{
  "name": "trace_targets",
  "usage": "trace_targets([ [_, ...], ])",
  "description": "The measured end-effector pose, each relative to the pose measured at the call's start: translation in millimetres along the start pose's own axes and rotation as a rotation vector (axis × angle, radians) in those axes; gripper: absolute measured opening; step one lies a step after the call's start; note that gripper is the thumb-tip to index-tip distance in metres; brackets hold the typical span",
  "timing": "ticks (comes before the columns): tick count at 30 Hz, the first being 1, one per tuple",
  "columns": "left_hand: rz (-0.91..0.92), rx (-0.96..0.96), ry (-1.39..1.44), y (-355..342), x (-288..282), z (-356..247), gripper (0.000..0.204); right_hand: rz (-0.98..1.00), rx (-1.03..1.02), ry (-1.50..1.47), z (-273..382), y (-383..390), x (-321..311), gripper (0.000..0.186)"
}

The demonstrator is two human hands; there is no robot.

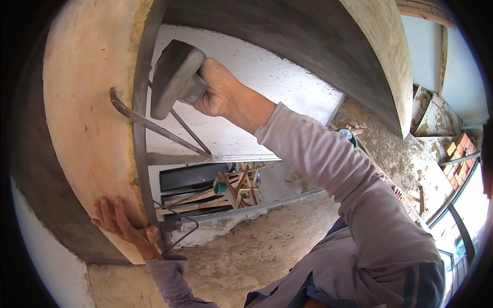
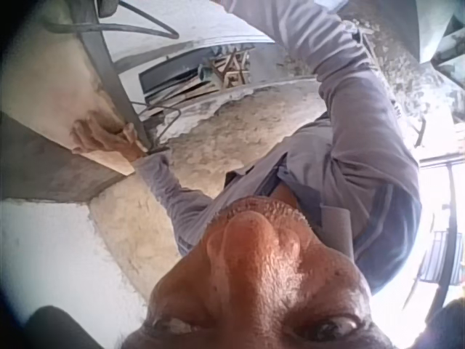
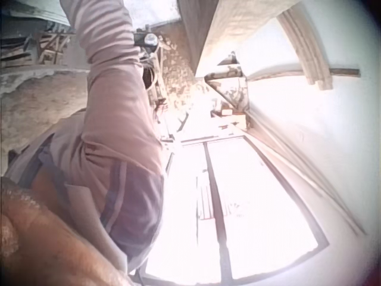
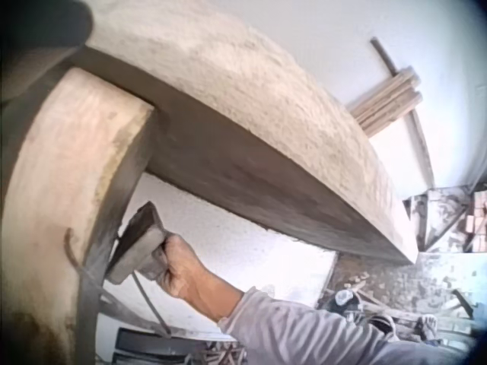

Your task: The person smooths wet plaster onto a wall corner using a trowel, while holding a wooden board as a guide. They repeatedly scoop more plaster from a bucket and apply it to the wall, smoothing the surface with the trowel.

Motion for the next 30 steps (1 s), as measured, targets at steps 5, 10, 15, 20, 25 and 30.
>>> trace_targets([
  [5, -0.003, -0.003, 0.018, -1.4, 2.4, -1.5, 0.092, -0.039, 0.049, -0.097, -4.8, -16.9, -2.2, 0.027],
  [10, -0.008, -0.014, 0.065, 1.1, 4.5, 0.7, 0.089, -0.011, 0.032, -0.175, -1.4, -21.1, 2.6, 0.029],
  [15, -0.005, 0.013, 0.047, 1.2, 3.9, 3.9, 0.086, 0.073, -0.041, -0.201, 10.4, -14.4, 11.7, 0.027],
  [20, 0.005, 0.001, 0.037, 3.1, 2.0, 4.0, 0.086, 0.085, -0.149, -0.343, 28.6, 37.3, -5.5, 0.019],
  [25, 0.015, 0.014, 0.045, 3.7, 7.7, 1.2, 0.089, -0.159, -0.065, -0.132, 0.1, -0.9, -16.1, 0.028],
  [30, 0.018, -0.001, 0.027, -0.6, 1.1, 3.1, 0.090, 0.014, 0.043, -0.258, -9.2, -28.9, 4.8, 0.026],
])
Point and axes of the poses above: each hand's wrist, its own y-axis away from the middle knuckle, its own x-axis out of the palm, z = x × y, the point moved 1 cm from there along -y, towards the middle knuckle, and after that the axes turned 3 degrees about x, right-handed, at the moved point
